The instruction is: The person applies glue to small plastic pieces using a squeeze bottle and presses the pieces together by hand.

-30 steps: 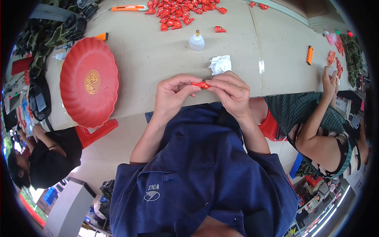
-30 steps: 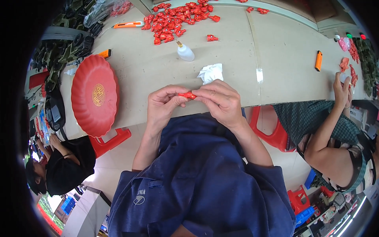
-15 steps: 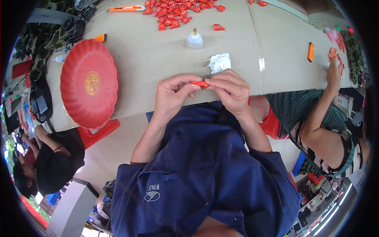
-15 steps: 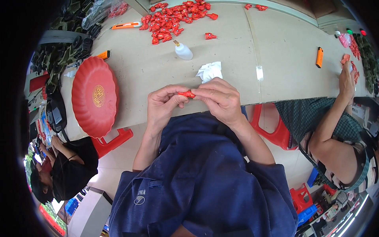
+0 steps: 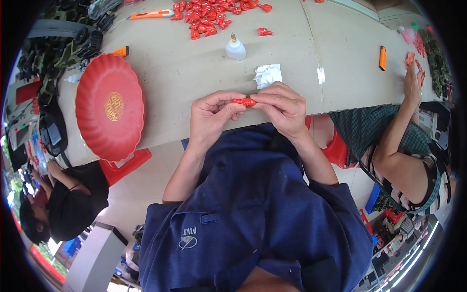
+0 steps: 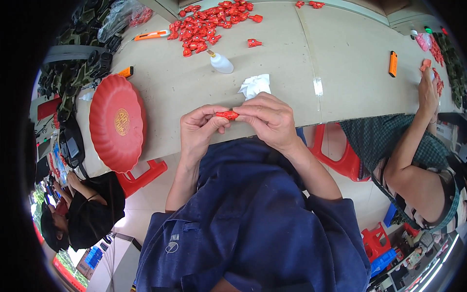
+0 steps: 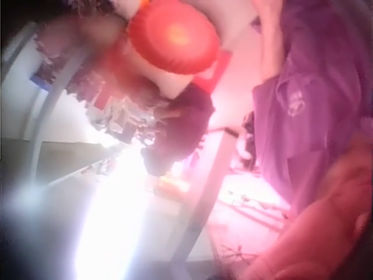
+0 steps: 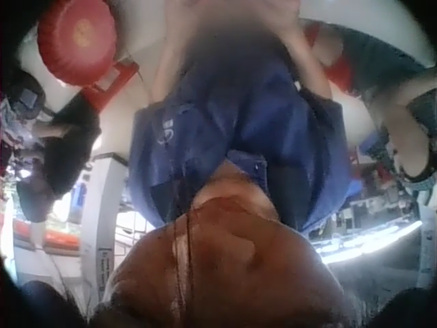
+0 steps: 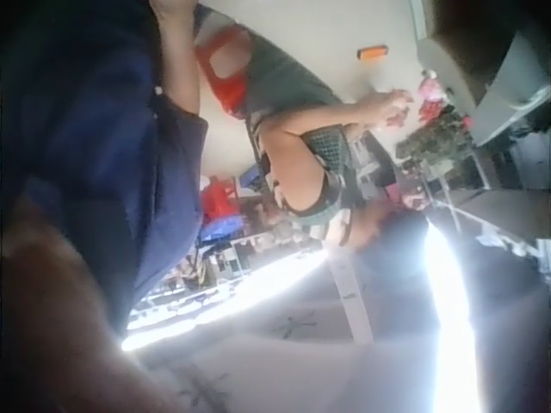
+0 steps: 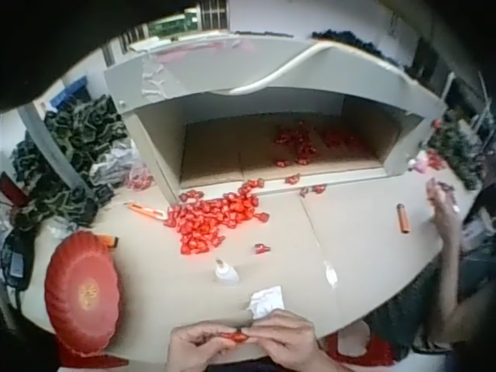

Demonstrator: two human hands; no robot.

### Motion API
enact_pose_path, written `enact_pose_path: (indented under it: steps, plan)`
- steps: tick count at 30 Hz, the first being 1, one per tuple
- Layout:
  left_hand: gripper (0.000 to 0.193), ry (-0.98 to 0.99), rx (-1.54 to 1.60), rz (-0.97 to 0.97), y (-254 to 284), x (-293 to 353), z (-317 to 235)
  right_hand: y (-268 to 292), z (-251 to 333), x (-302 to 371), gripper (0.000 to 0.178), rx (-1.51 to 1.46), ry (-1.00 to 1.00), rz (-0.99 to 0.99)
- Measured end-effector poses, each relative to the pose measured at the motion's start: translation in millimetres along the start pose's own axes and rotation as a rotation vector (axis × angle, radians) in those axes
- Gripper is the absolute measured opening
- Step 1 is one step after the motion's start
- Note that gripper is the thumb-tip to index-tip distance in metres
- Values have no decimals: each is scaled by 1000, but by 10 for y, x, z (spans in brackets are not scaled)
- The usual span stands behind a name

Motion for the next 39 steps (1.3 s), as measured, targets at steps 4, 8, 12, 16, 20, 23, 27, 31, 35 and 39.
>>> enact_pose_path:
  steps: [4,8,12,16,20,23,27,31,35,39]
  plan:
    - [14,-7,1,-1,-1,-1,1,-7,-17,2,19,-13,-26,5]
    - [14,7,19,8,-8,-5,13,-14,-55,3,16,-60,-98,10]
    - [13,27,56,37,-14,-3,30,-47,-117,32,13,-140,-209,4]
    - [12,28,86,47,-12,1,22,-70,-127,49,12,-196,-284,0]
    - [13,48,124,48,-5,4,36,-93,-139,48,12,-257,-359,11]
    - [13,61,171,60,5,0,42,-118,-126,35,13,-287,-427,50]
    - [12,54,208,83,3,-5,22,-121,-131,40,14,-288,-429,44]
    - [12,93,274,88,2,-3,2,-39,-35,-4,15,-153,-291,22]
    - [11,82,227,96,9,-7,30,-15,-16,-7,16,-87,-251,11]
    - [11,50,216,66,24,-7,20,16,39,-36,16,-6,-173,28]
Point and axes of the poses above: each hand's wrist, its own x-axis away from the middle knuckle, its own y-axis out of the back of the hand, z = x × y, the point moved 9 cm from there along -x, towards the middle knuckle, and after that the axes turned 1 degree about z, right-handed, at the moved point
